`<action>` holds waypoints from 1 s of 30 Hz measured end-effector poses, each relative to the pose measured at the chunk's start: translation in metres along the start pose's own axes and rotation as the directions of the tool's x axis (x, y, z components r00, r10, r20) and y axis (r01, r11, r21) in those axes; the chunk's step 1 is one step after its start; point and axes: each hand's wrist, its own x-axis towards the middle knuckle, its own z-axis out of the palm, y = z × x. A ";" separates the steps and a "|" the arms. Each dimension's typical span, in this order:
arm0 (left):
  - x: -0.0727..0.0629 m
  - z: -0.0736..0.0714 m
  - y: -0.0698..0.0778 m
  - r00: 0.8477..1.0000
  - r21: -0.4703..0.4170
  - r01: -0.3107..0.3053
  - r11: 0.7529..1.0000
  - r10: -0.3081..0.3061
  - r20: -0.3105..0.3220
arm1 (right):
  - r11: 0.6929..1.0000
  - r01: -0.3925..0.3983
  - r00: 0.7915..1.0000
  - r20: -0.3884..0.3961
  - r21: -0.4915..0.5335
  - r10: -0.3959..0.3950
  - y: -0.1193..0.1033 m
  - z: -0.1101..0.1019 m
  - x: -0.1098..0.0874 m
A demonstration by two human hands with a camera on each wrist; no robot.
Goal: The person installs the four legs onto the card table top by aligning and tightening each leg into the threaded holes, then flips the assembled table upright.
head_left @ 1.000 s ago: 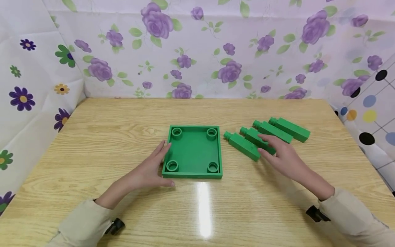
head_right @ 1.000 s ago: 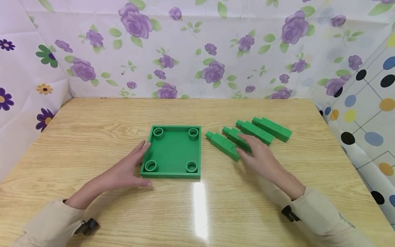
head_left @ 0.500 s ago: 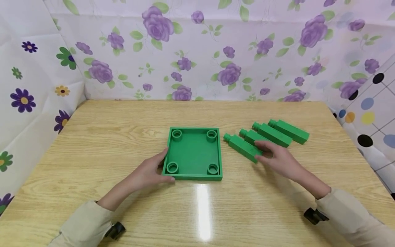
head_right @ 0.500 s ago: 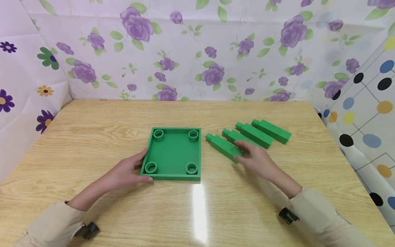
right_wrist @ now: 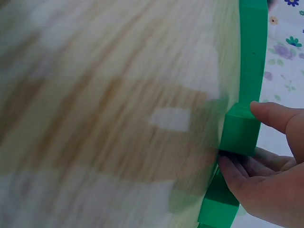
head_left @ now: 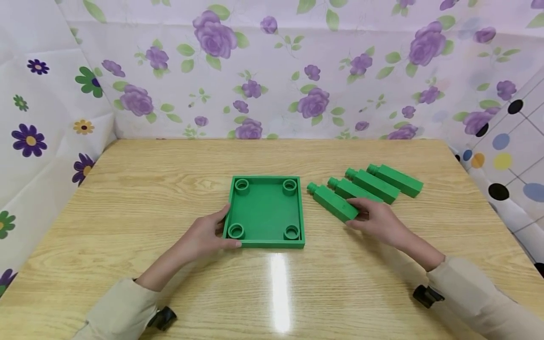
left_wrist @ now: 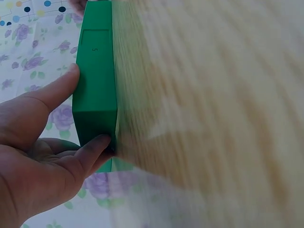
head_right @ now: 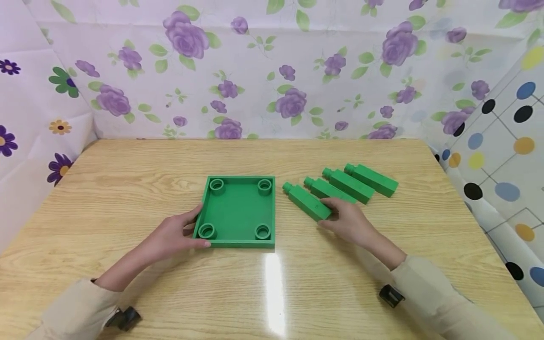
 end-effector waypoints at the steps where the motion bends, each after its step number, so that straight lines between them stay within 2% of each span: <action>1: 0.000 0.000 0.000 1.000 0.001 0.001 1.000 -0.001 -0.003 | 1.000 -0.002 1.000 -0.006 -0.008 0.002 0.000 0.001 0.001; 17: -0.003 0.003 0.000 0.999 0.017 -0.008 1.000 0.009 -0.041 | 0.996 -0.043 0.995 -0.088 -0.082 0.036 -0.007 0.004 0.000; 30: -0.001 0.002 0.001 0.999 0.044 -0.003 0.999 0.004 -0.042 | 0.996 -0.083 0.985 -0.152 -0.044 0.075 -0.024 -0.016 0.000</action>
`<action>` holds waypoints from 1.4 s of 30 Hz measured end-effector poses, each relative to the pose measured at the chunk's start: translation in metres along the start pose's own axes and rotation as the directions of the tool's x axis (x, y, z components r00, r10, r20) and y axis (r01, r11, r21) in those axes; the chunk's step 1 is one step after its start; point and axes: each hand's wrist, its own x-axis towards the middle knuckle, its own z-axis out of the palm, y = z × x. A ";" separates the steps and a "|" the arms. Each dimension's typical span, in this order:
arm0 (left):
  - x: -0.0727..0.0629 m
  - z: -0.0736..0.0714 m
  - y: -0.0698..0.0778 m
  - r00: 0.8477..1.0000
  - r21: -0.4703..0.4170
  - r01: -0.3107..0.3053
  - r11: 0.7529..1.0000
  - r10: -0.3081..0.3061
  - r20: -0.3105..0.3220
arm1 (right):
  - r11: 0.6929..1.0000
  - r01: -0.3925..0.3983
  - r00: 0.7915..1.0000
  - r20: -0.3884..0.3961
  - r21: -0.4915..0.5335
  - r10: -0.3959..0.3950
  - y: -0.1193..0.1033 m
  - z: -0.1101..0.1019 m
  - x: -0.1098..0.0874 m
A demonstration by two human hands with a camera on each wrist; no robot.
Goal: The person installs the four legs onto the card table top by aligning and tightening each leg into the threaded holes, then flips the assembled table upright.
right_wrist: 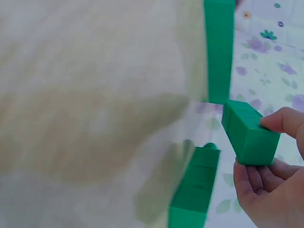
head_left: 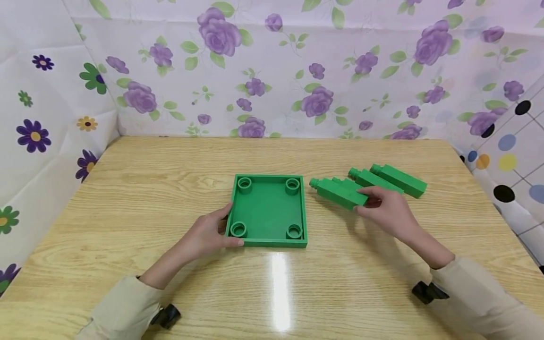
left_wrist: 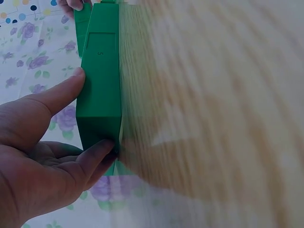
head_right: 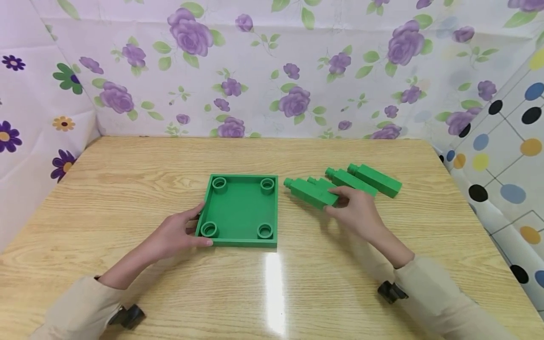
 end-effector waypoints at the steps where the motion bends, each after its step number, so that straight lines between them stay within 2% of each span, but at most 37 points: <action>1: 0.000 0.000 0.000 1.000 -0.004 0.002 1.000 -0.002 0.001 | 1.000 -0.012 1.000 -0.002 0.008 0.012 -0.002 -0.002 0.001; 8: -0.001 -0.002 0.001 1.000 -0.016 -0.018 1.000 0.018 0.004 | 0.993 -0.054 0.998 -0.025 0.108 0.057 -0.019 -0.015 0.011; 13: -0.002 -0.002 0.002 1.000 -0.014 -0.023 1.000 0.023 0.003 | 0.973 -0.084 0.995 -0.032 0.215 0.093 -0.028 -0.016 0.022; 17: 0.000 -0.002 0.003 1.000 0.000 -0.019 1.000 0.019 -0.008 | 0.938 -0.065 0.993 -0.069 0.340 0.093 -0.035 -0.011 0.033; 23: 0.001 -0.001 -0.001 1.000 -0.048 -0.011 0.999 0.011 -0.012 | 0.860 -0.018 0.993 -0.090 0.509 0.074 -0.045 0.001 0.046; 30: -0.001 -0.001 -0.006 1.000 -0.124 -0.001 0.992 0.000 -0.008 | 0.786 0.003 0.994 -0.090 0.619 0.067 -0.060 0.013 0.061; 36: -0.002 0.000 -0.009 1.000 -0.218 0.017 0.976 -0.017 0.000 | 0.780 0.051 0.995 -0.101 0.624 0.015 -0.074 0.021 0.074; 42: -0.002 -0.001 -0.010 1.000 -0.235 0.019 0.972 -0.019 0.001 | 0.796 0.071 0.995 -0.103 0.601 -0.011 -0.083 0.028 0.087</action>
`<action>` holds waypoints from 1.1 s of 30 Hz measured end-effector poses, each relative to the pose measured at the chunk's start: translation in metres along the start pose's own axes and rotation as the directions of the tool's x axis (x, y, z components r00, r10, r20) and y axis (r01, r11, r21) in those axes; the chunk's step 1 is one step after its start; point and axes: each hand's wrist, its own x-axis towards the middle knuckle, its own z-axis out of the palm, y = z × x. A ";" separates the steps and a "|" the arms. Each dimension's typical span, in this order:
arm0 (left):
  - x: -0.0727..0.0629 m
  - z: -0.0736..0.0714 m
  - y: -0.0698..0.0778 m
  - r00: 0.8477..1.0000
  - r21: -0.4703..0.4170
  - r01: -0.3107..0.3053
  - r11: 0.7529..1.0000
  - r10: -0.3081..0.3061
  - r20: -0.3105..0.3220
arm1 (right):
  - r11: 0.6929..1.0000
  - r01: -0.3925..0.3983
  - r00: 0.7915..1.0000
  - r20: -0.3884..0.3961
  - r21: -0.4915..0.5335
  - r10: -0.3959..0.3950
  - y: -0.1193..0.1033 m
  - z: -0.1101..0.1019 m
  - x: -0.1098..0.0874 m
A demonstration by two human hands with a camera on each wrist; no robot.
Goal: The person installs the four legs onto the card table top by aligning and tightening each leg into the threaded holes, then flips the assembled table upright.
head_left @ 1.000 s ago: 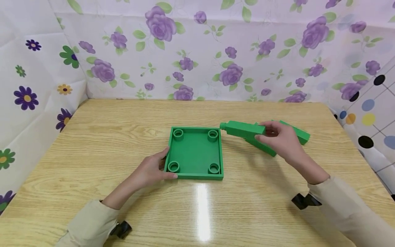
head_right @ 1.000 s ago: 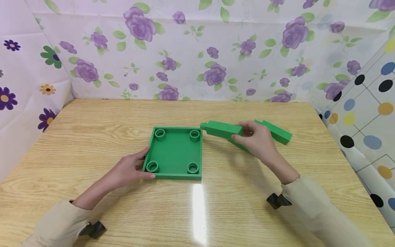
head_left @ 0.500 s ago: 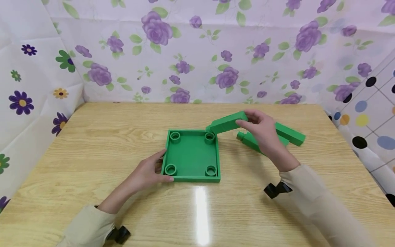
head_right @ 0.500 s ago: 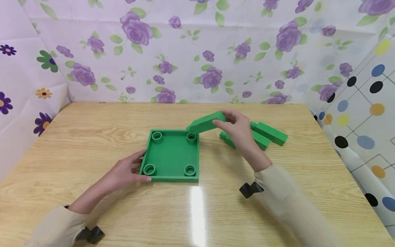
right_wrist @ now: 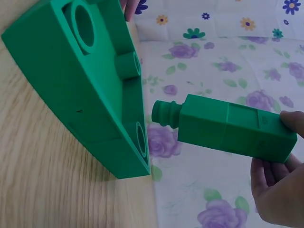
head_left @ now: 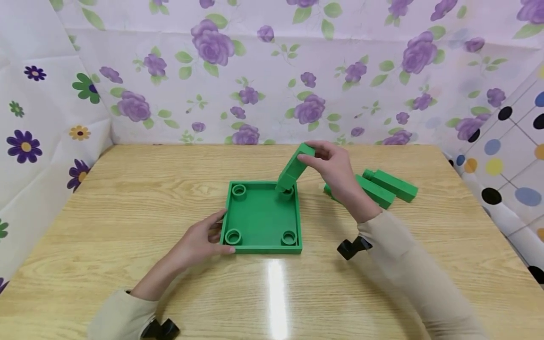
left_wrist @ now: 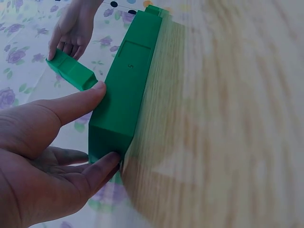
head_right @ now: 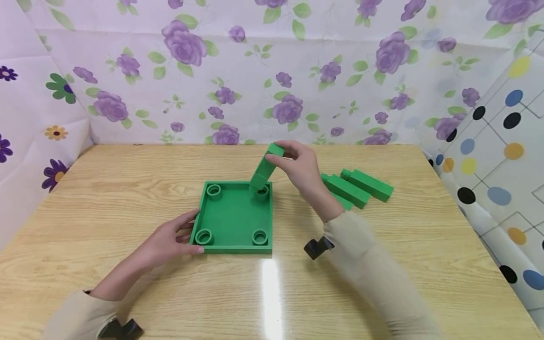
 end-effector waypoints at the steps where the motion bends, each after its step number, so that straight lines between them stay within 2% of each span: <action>1: -0.001 0.000 0.000 1.000 -0.002 -0.001 1.000 0.001 -0.001 | 1.000 0.008 1.000 0.005 -0.003 -0.008 0.000 0.003 0.002; 10: -0.002 -0.001 -0.004 1.000 -0.052 -0.020 0.998 0.021 0.011 | 0.994 0.060 0.998 0.019 0.092 -0.062 -0.002 0.026 0.018; 19: -0.002 0.000 -0.003 1.000 -0.084 -0.012 0.996 0.014 0.016 | 0.991 0.131 0.986 0.099 0.020 -0.133 -0.007 0.048 0.025; 26: -0.003 0.001 -0.004 1.000 -0.098 0.000 0.995 0.001 0.010 | 0.989 0.139 0.980 0.150 -0.041 -0.131 -0.011 0.067 0.029; 33: -0.003 0.000 -0.002 1.000 -0.101 -0.010 0.995 0.012 0.016 | 0.988 0.148 0.974 0.181 -0.054 -0.136 -0.018 0.081 0.033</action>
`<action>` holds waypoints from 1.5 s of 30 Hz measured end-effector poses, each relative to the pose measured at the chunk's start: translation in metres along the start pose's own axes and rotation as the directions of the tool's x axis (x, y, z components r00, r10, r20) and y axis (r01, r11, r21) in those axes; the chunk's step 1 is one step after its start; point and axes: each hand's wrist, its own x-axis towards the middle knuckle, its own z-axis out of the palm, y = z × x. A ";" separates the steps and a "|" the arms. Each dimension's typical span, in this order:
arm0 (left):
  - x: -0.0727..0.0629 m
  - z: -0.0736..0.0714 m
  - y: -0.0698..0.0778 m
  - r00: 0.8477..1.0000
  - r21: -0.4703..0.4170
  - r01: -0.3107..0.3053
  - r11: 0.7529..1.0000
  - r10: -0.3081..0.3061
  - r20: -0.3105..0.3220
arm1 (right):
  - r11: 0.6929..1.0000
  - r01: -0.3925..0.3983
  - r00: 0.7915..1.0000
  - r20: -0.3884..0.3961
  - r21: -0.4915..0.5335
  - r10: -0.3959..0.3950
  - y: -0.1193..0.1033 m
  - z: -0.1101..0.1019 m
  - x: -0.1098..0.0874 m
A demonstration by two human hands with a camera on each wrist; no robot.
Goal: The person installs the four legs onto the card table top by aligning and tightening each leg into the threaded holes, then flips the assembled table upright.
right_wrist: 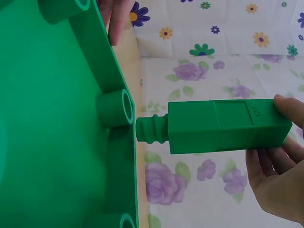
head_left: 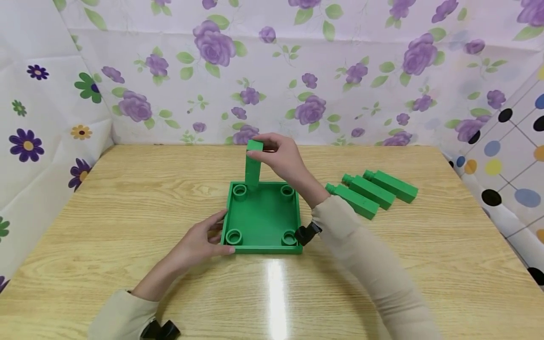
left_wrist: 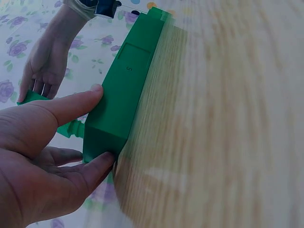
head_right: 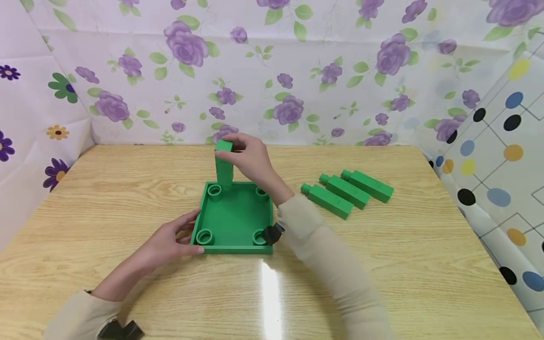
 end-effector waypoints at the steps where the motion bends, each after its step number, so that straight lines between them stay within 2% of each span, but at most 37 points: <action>1: 0.000 0.000 0.000 1.000 -0.003 -0.001 1.000 0.001 0.002 | 1.000 0.001 1.000 0.005 0.004 -0.001 -0.001 0.002 0.001; 10: 0.001 -0.002 -0.001 1.000 -0.016 -0.003 1.000 0.003 0.012 | 1.000 0.000 0.999 0.050 0.007 0.000 -0.008 0.017 0.007; 19: 0.004 0.002 -0.002 1.000 -0.014 -0.014 1.000 0.014 0.015 | 1.000 -0.015 0.998 0.053 0.002 0.015 -0.003 0.019 0.010; 26: 0.001 0.000 -0.003 1.000 -0.029 -0.008 1.000 0.008 0.010 | 0.997 -0.041 0.997 0.064 -0.062 0.045 0.004 0.026 0.010; 31: 0.000 -0.001 -0.002 1.000 -0.016 -0.002 1.000 0.002 0.009 | 0.996 -0.021 0.997 0.069 -0.084 0.027 0.005 0.028 0.011; 40: 0.001 -0.001 0.000 1.000 -0.007 0.013 1.000 -0.013 0.005 | 0.994 0.023 0.974 0.225 -0.103 0.001 0.001 0.018 0.011; 45: 0.001 -0.001 -0.001 1.000 -0.007 0.014 1.000 -0.014 0.007 | 0.990 0.022 0.967 0.254 -0.136 0.013 0.001 0.014 0.011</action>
